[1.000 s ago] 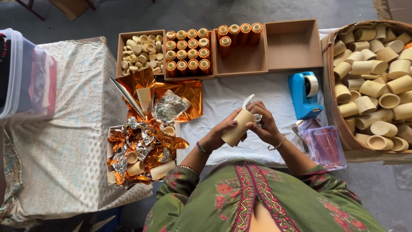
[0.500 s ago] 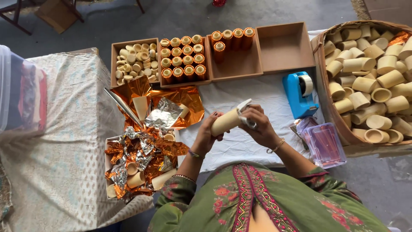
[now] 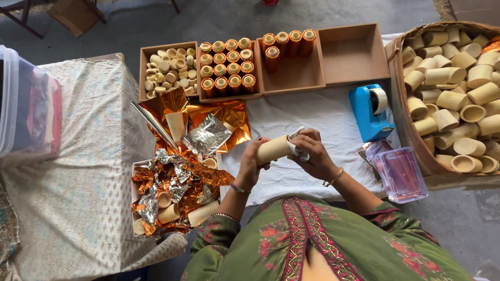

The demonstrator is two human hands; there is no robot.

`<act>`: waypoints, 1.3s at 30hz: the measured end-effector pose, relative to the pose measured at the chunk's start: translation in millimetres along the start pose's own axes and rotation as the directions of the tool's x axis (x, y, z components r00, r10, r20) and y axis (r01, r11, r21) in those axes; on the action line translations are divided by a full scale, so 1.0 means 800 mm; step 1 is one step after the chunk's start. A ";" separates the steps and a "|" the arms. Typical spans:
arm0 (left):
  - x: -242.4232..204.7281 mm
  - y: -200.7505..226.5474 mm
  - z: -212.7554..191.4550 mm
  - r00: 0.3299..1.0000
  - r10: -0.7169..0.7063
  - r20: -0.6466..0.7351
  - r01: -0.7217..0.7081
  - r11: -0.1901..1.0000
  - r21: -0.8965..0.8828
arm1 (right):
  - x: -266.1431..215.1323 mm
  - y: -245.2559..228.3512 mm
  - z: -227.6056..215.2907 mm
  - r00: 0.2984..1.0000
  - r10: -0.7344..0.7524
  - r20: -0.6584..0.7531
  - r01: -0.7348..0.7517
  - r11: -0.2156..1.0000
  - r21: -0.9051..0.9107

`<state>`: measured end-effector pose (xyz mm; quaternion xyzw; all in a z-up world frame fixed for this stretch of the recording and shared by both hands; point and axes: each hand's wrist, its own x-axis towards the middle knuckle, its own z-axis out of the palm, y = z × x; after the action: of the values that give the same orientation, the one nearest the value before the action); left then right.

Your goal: Wrapping small clay cups/containers in gold foil and paper.

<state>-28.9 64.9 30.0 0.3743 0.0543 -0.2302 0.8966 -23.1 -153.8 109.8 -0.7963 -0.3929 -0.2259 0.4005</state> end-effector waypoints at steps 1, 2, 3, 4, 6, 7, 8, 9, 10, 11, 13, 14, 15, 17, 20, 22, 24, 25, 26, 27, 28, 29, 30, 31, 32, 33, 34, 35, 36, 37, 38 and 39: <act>0.007 -0.012 -0.009 0.996 0.075 -0.051 -0.071 0.994 0.078 | -0.009 0.013 0.005 0.998 0.057 -0.023 -0.056 0.998 0.019; 0.011 -0.026 -0.018 0.983 0.153 -0.100 -0.136 0.978 0.156 | -0.020 0.025 0.011 0.992 0.116 -0.041 -0.115 0.993 0.042; 0.011 -0.031 -0.015 0.983 0.152 -0.102 -0.135 0.978 0.156 | -0.033 0.038 0.017 0.992 0.117 -0.040 -0.115 0.992 0.045; 0.013 -0.034 -0.013 0.970 0.237 -0.053 -0.192 0.884 0.427 | -0.045 0.053 0.025 0.877 0.480 0.033 -0.468 0.834 0.294; -0.001 -0.020 0.015 0.953 0.303 0.015 -0.237 0.714 0.658 | -0.051 0.060 0.031 0.642 0.739 0.203 -0.725 0.498 0.476; -0.015 -0.002 0.041 0.952 0.299 0.063 -0.232 0.570 0.789 | -0.044 0.054 0.030 0.659 0.728 0.189 -0.711 0.521 0.472; -0.028 0.015 0.068 0.951 0.287 0.111 -0.226 0.403 0.887 | -0.037 0.049 0.028 0.676 0.716 0.174 -0.697 0.544 0.466; -0.029 0.016 0.065 0.951 0.288 0.110 -0.226 0.405 0.886 | -0.037 0.045 0.024 0.675 0.716 0.176 -0.699 0.544 0.465; -0.029 0.017 0.061 0.974 0.164 0.156 -0.226 0.708 0.669 | -0.037 0.042 0.021 0.833 0.544 0.102 -0.515 0.696 0.501; -0.029 0.018 0.058 0.969 0.057 0.238 -0.146 0.917 0.372 | -0.036 0.040 0.018 0.941 0.337 0.025 -0.300 0.800 0.519; -0.028 0.021 0.049 0.960 0.023 0.280 -0.077 0.980 0.184 | -0.009 0.010 0.009 0.972 0.236 -0.019 -0.200 0.864 0.462; -0.030 0.021 0.044 0.946 -0.006 0.324 0.009 1.000 -0.007 | 0.002 -0.007 0.005 0.990 0.134 -0.053 -0.101 0.910 0.402; -0.027 0.014 0.040 0.947 -0.007 0.321 0.011 1.000 -0.010 | -0.011 0.002 0.012 0.989 0.137 -0.050 -0.105 0.909 0.404; -0.017 0.004 0.032 0.966 -0.006 0.257 -0.052 0.974 0.219 | -0.031 0.025 0.026 0.780 0.601 0.173 -0.587 0.608 0.535; -0.024 -0.001 0.050 0.927 0.277 0.252 -0.325 0.260 0.909 | -0.044 0.055 0.038 0.740 0.647 0.184 -0.665 0.661 0.348; -0.025 -0.002 0.047 0.922 0.305 0.239 -0.325 0.271 0.906 | -0.035 0.047 0.033 0.764 0.613 0.202 -0.635 0.658 0.404; -0.031 0.010 0.050 0.917 0.330 0.226 -0.324 0.283 0.902 | -0.018 0.032 0.021 0.785 0.580 0.219 -0.607 0.648 0.459; -0.037 0.022 0.053 0.965 0.184 0.189 -0.264 0.689 0.675 | -0.008 0.020 0.012 0.847 0.470 0.247 -0.516 0.617 0.594; -0.044 0.035 0.056 0.976 0.032 0.217 -0.101 0.943 0.317 | 0.005 0.008 0.003 0.901 0.351 0.256 -0.421 0.556 0.717; -0.047 0.042 0.060 0.976 0.033 0.214 -0.101 0.944 0.315 | 0.009 0.007 0.001 0.900 0.351 0.260 -0.423 0.554 0.717; -0.050 0.049 0.063 0.948 0.008 0.318 -0.050 0.991 0.124 | 0.013 0.005 -0.001 0.926 0.283 0.249 -0.369 0.549 0.750; -0.054 0.055 0.067 0.907 0.006 0.421 0.024 0.998 -0.066 | 0.016 0.004 -0.003 0.948 0.215 0.235 -0.316 0.539 0.781; -0.047 0.046 0.060 0.908 0.006 0.420 0.024 0.998 -0.065 | 0.007 0.012 0.001 0.948 0.215 0.235 -0.316 0.537 0.782; -0.040 0.037 0.053 0.934 0.024 0.357 -0.072 0.990 0.124 | -0.002 0.020 0.005 0.884 0.360 0.297 -0.455 0.522 0.722; -0.032 0.028 0.047 0.952 0.057 0.299 -0.154 0.937 0.313 | -0.010 0.029 0.008 0.796 0.496 0.348 -0.586 0.483 0.650; -0.030 0.021 0.049 0.953 0.057 0.299 -0.154 0.937 0.313 | -0.016 0.034 0.014 0.796 0.496 0.348 -0.586 0.483 0.651; -0.027 0.014 0.052 0.941 0.217 0.259 -0.338 0.626 0.703 | -0.022 0.040 0.019 0.772 0.533 0.344 -0.624 0.540 0.565; -0.025 0.007 0.054 0.883 0.367 0.293 -0.364 0.141 0.921 | -0.028 0.046 0.025 0.749 0.570 0.336 -0.658 0.587 0.471; -0.027 0.012 0.059 0.883 0.366 0.294 -0.364 0.138 0.921 | -0.028 0.045 0.022 0.751 0.569 0.334 -0.656 0.587 0.474; -0.029 0.016 0.064 0.948 0.240 0.209 -0.301 0.465 0.833 | -0.028 0.044 0.020 0.756 0.568 0.326 -0.645 0.559 0.521; -0.030 0.021 0.069 0.982 0.085 0.168 -0.176 0.731 0.659 | -0.026 0.044 0.017 0.762 0.566 0.315 -0.629 0.532 0.567; -0.031 0.030 0.070 0.982 0.087 0.170 -0.179 0.727 0.662 | -0.019 0.039 0.011 0.766 0.563 0.311 -0.624 0.534 0.570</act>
<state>-44.0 49.9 91.7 0.6609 -0.1169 -0.1928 0.7158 -6.6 -164.6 80.3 -0.7025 -0.1688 0.1087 0.6828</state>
